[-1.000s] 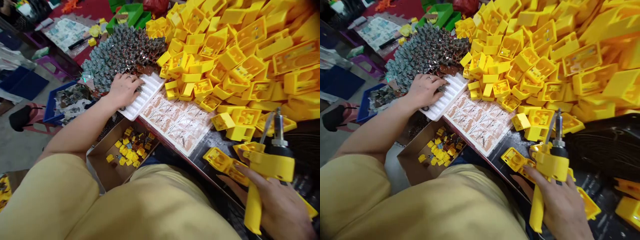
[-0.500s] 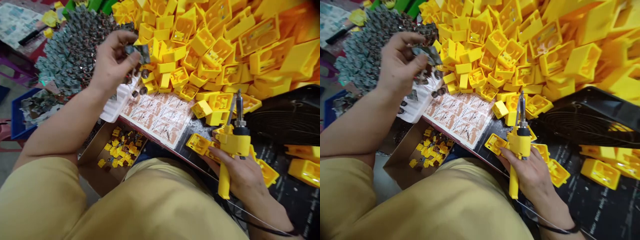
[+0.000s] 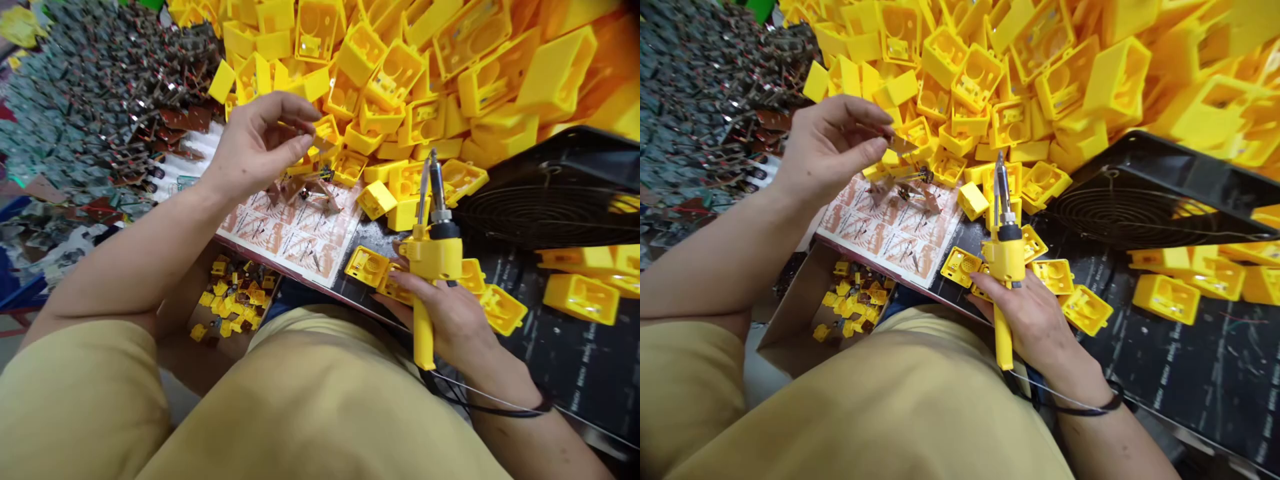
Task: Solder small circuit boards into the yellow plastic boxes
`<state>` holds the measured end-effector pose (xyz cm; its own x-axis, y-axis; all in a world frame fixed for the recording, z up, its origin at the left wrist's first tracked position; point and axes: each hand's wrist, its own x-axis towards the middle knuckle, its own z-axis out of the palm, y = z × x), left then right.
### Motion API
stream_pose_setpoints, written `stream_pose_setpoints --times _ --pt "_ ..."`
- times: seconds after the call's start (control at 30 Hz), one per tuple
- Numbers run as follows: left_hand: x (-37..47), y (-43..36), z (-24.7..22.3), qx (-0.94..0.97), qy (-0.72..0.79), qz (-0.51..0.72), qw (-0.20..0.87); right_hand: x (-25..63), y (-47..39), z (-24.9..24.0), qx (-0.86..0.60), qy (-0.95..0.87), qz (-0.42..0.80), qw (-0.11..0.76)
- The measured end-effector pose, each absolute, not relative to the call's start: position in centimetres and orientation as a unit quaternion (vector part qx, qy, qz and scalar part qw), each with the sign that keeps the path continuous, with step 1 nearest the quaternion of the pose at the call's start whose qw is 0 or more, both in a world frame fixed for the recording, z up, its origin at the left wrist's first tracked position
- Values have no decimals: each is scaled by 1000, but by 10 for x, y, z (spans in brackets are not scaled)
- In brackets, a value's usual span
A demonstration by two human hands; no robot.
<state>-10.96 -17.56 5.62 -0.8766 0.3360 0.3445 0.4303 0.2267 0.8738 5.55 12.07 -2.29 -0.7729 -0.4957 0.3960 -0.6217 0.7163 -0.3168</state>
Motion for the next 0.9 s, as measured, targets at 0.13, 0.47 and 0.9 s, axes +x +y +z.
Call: stream_pose_setpoints --times 0.13,0.47,0.9 --pt "-104 -174 69 -278 -787 -549 47 54 120 -18 304 -912 215 170" --pt "-26 -189 34 -676 -723 -93 104 40 93 -8 339 -891 255 164" --pt "-5 -180 32 -349 -923 -124 107 58 111 -3 246 -910 281 182"
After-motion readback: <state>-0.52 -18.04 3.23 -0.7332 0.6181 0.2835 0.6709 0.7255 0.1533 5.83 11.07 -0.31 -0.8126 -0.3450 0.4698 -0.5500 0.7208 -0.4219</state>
